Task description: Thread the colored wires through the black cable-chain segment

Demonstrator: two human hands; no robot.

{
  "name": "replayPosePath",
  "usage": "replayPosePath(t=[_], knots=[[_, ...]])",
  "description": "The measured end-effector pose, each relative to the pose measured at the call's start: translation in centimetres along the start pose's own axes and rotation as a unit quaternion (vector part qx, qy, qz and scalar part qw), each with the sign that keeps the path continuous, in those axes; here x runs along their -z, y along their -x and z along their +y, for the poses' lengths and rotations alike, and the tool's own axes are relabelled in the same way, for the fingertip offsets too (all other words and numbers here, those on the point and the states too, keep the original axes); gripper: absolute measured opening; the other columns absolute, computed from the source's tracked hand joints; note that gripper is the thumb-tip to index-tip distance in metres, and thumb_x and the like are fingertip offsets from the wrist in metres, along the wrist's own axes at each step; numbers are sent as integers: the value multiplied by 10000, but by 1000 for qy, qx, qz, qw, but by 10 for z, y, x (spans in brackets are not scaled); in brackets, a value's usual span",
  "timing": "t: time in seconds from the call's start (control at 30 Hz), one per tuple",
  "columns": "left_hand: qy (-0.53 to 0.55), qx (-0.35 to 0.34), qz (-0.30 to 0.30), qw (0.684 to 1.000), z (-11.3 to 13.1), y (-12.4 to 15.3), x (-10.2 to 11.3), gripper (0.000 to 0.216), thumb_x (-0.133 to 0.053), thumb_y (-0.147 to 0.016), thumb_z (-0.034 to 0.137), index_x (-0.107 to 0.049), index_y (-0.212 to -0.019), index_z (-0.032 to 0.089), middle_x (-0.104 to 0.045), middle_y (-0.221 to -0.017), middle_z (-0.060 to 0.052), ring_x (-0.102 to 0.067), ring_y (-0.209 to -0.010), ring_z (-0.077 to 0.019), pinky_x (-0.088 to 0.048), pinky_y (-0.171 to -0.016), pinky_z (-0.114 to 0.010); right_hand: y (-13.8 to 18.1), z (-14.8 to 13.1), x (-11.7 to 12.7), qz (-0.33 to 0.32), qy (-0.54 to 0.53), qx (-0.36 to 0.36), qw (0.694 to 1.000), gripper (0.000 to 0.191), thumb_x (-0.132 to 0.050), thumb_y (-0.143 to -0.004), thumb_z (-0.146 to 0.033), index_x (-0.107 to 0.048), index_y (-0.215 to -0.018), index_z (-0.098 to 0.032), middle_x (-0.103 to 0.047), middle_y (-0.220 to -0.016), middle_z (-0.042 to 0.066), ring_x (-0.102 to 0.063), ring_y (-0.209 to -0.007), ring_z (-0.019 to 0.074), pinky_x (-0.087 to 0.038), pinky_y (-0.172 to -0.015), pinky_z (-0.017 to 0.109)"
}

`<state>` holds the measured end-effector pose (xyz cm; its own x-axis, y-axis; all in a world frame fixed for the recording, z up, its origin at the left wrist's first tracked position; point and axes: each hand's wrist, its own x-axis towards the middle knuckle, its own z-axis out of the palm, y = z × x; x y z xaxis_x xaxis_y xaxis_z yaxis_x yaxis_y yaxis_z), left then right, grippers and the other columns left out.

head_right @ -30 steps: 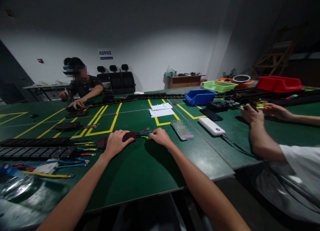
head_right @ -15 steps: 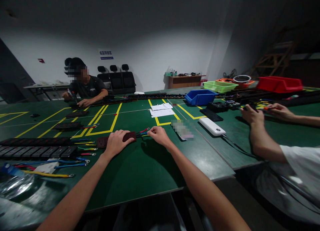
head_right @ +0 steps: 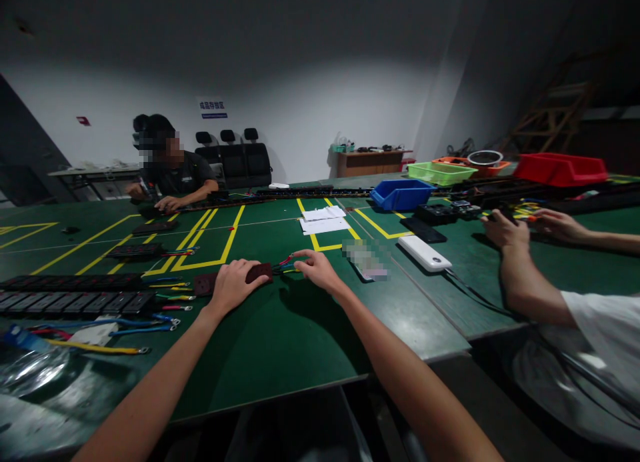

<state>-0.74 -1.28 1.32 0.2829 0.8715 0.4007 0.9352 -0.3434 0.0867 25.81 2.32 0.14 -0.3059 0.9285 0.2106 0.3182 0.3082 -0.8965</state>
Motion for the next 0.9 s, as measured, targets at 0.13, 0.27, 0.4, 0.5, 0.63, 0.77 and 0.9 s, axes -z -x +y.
replayPosePath(t=[0.13, 0.27, 0.4, 0.5, 0.63, 0.77, 0.9], knots=[[-6, -2, -1, 1000, -1, 0, -1, 555, -460, -964, 666, -685, -1229, 234, -695, -1138, -99, -605, -1013, -287, -407, -852, -411, -1, 3, 2, 22, 52, -29, 998, 434, -580, -871, -323, -686, -1244, -129, -622, -625, -14, -526, -539, 124, -361, -516, 219], [-2, -2, -3, 1000, 0, 0, 0, 553, -459, -964, 666, -683, -1229, 235, -694, -1134, -100, -604, -1011, -285, -407, -846, -404, -2, 10, 2, 70, 175, -67, 980, 342, -591, -861, -305, -740, -1129, -154, -673, -679, 12, -593, -619, 149, -400, -594, 234], [0, -4, -2, 1000, 1, 0, 1, 544, -462, -968, 657, -681, -1228, 232, -695, -1131, -100, -606, -1007, -286, -408, -843, -403, -2, 10, 4, 61, 187, -41, 980, 281, -591, -855, -333, -781, -959, -152, -690, -708, 30, -600, -643, 154, -380, -588, 235], [-3, -2, 0, 1000, 1, 0, 1, 539, -463, -967, 657, -683, -1220, 236, -699, -1129, -101, -607, -1008, -287, -406, -840, -404, -2, 7, 5, 49, 154, -15, 987, 303, -582, -860, -365, -784, -905, -143, -689, -705, 29, -593, -634, 152, -367, -573, 233], [-2, 0, -3, 1000, 0, 0, 0, 548, -462, -964, 662, -678, -1230, 235, -697, -1139, -101, -607, -1012, -287, -407, -845, -409, -1, 4, 6, 64, 188, -69, 978, 306, -567, -859, -311, -791, -1002, -160, -695, -692, 29, -610, -643, 161, -365, -578, 233], [5, 4, -5, 1000, -1, 0, 0, 548, -466, -958, 667, -680, -1233, 244, -694, -1147, -100, -606, -1017, -290, -409, -855, -412, 3, -1, 6, 32, 246, -126, 960, 269, -579, -854, -305, -806, -940, -191, -709, -702, 44, -618, -647, 169, -357, -580, 239], [2, 6, -5, 1000, 0, -1, 0, 550, -462, -959, 668, -683, -1230, 242, -695, -1144, -104, -605, -1015, -290, -411, -855, -412, 4, -3, 7, 13, 258, -108, 960, 300, -579, -869, -363, -795, -788, -170, -665, -642, 44, -589, -611, 159, -329, -557, 241]])
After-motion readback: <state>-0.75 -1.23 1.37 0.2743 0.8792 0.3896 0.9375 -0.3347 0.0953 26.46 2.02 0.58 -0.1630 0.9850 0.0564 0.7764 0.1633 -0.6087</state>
